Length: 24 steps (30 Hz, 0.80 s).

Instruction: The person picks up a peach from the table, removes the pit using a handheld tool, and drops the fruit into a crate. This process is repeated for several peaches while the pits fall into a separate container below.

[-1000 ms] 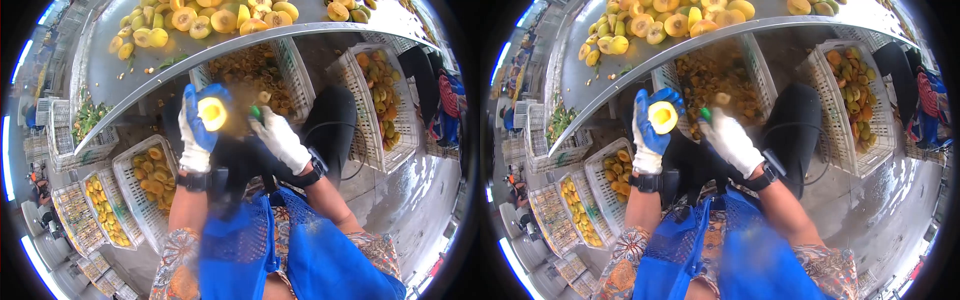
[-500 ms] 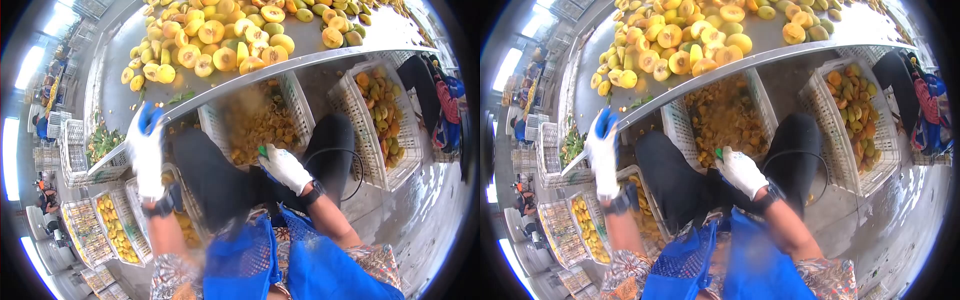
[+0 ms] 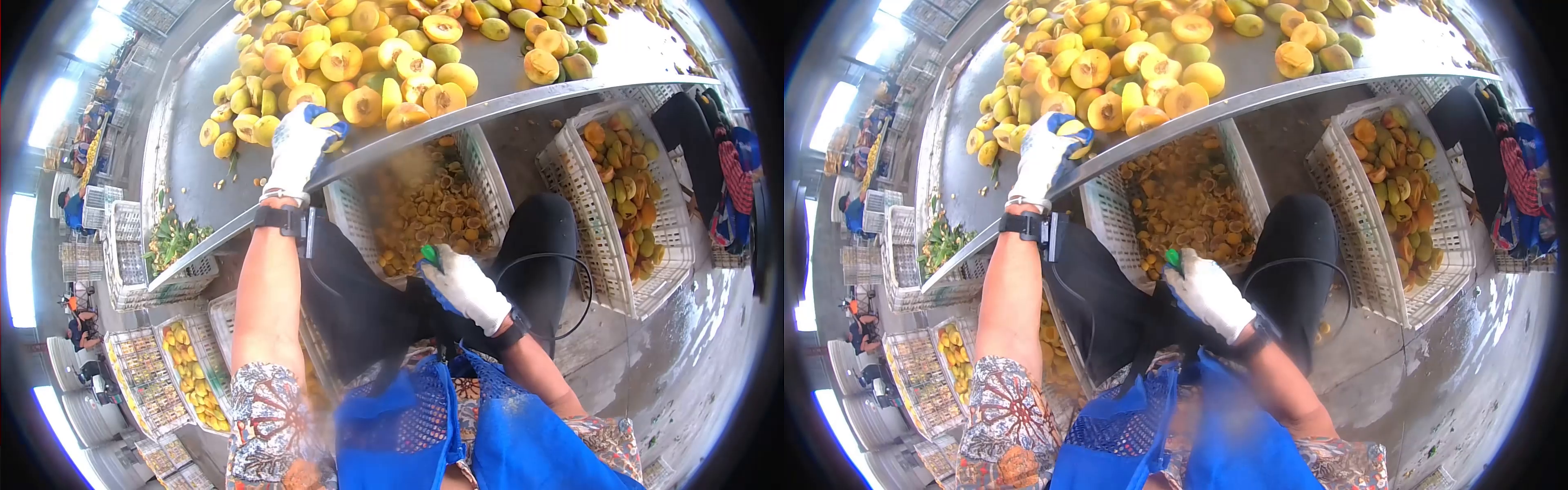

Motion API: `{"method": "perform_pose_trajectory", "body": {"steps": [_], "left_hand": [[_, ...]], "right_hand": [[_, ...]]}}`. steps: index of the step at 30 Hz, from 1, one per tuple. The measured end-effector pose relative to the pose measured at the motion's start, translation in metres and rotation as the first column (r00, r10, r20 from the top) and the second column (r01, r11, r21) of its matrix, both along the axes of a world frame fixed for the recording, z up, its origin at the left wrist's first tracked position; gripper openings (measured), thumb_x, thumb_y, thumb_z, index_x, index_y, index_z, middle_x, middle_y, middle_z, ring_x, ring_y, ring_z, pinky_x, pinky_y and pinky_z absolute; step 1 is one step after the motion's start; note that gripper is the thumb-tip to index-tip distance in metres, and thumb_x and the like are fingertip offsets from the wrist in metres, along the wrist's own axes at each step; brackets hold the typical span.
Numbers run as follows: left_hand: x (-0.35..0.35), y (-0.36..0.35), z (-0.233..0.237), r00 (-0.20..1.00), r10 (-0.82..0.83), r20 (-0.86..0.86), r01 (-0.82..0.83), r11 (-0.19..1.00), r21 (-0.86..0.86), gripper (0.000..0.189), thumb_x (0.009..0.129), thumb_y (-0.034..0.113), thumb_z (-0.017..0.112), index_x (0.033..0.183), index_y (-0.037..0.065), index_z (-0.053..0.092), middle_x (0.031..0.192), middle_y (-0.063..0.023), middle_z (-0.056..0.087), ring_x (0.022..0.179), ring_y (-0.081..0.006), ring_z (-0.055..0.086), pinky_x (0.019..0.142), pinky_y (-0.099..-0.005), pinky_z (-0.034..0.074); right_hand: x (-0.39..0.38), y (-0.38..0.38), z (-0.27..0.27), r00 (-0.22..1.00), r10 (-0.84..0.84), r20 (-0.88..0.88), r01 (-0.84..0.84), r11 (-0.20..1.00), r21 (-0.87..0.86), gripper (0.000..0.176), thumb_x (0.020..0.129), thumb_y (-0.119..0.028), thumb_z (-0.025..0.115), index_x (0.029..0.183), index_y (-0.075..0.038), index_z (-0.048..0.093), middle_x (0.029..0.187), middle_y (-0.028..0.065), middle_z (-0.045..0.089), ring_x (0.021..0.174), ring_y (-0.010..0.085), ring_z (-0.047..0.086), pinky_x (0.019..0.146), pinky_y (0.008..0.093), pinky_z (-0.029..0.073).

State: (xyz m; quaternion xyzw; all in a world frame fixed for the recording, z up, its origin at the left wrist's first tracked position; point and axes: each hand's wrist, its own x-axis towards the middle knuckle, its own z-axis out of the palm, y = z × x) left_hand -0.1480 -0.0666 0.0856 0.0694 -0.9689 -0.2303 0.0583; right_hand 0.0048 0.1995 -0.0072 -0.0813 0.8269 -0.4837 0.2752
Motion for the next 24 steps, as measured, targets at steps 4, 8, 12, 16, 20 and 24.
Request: {"method": "perform_pose_trajectory", "body": {"steps": [4, 8, 12, 16, 20, 24], "left_hand": [[0.038, -0.010, 0.017, 0.985, 0.170, 0.007, -0.099, 0.541, 0.835, 0.032, 0.084, 0.017, 0.071, 0.114, 0.007, 0.066, 0.103, -0.0068, 0.072, 0.087, -0.0187, 0.069, 0.072, -0.0303, 0.054], [0.099, -0.005, 0.023, 0.993, 0.111, -0.042, 0.053, -0.101, 0.993, 0.044, 0.091, 0.022, 0.069, 0.127, 0.000, 0.057, 0.102, -0.0063, 0.067, 0.087, -0.0173, 0.066, 0.070, -0.0320, 0.057], [0.141, 0.018, -0.014, 0.999, 0.007, -0.038, 0.033, -0.649, 0.760, 0.045, 0.099, 0.032, 0.057, 0.127, -0.003, 0.056, 0.105, -0.0135, 0.068, 0.101, -0.0289, 0.066, 0.090, -0.0421, 0.056], [0.162, 0.044, -0.043, 0.982, 0.118, 0.151, -0.009, -0.761, 0.649, 0.051, 0.099, 0.042, 0.053, 0.124, -0.003, 0.058, 0.117, -0.0196, 0.064, 0.118, -0.0348, 0.058, 0.103, -0.0474, 0.047], [0.173, 0.054, -0.049, 0.987, 0.145, 0.062, 0.031, -0.565, 0.824, 0.057, 0.098, 0.049, 0.051, 0.121, -0.003, 0.059, 0.115, -0.0195, 0.065, 0.111, -0.0326, 0.061, 0.100, -0.0454, 0.049], [0.175, 0.052, -0.053, 0.987, 0.158, 0.025, 0.048, -0.442, 0.896, 0.053, 0.102, 0.044, 0.046, 0.126, -0.002, 0.057, 0.122, -0.0189, 0.064, 0.117, -0.0340, 0.060, 0.106, -0.0478, 0.044]], "right_hand": [[-0.012, 0.003, 0.023, 0.966, -0.180, 0.188, 0.194, 0.979, -0.058, 0.042, 0.094, -0.033, 0.061, 0.118, 0.000, 0.055, 0.083, 0.0202, 0.068, 0.070, 0.0297, 0.068, 0.065, 0.0405, 0.053], [-0.017, -0.003, 0.033, 0.926, -0.202, 0.319, 0.273, 0.942, -0.196, 0.038, 0.093, -0.032, 0.066, 0.112, 0.000, 0.058, 0.083, 0.0159, 0.065, 0.068, 0.0195, 0.063, 0.061, 0.0349, 0.050], [-0.006, -0.019, 0.046, 0.976, -0.155, 0.152, 0.189, 0.953, -0.236, 0.030, 0.095, -0.028, 0.062, 0.105, -0.001, 0.057, 0.072, 0.0134, 0.063, 0.058, 0.0166, 0.060, 0.055, 0.0343, 0.048], [0.005, -0.034, 0.078, 0.993, -0.115, 0.026, 0.118, 0.967, -0.227, 0.027, 0.096, -0.027, 0.061, 0.101, -0.001, 0.055, 0.064, 0.0126, 0.062, 0.051, 0.0202, 0.061, 0.050, 0.0377, 0.047], [0.012, -0.049, 0.088, 0.978, 0.069, -0.199, -0.088, 0.992, -0.087, 0.028, 0.093, -0.025, 0.062, 0.098, 0.001, 0.053, 0.072, 0.0255, 0.063, 0.067, 0.0432, 0.064, 0.057, 0.0480, 0.049], [0.019, -0.059, 0.078, 0.946, 0.135, -0.296, -0.154, 0.987, -0.044, 0.030, 0.092, -0.025, 0.063, 0.097, 0.002, 0.052, 0.072, 0.0263, 0.063, 0.070, 0.0446, 0.064, 0.060, 0.0495, 0.050]]}}
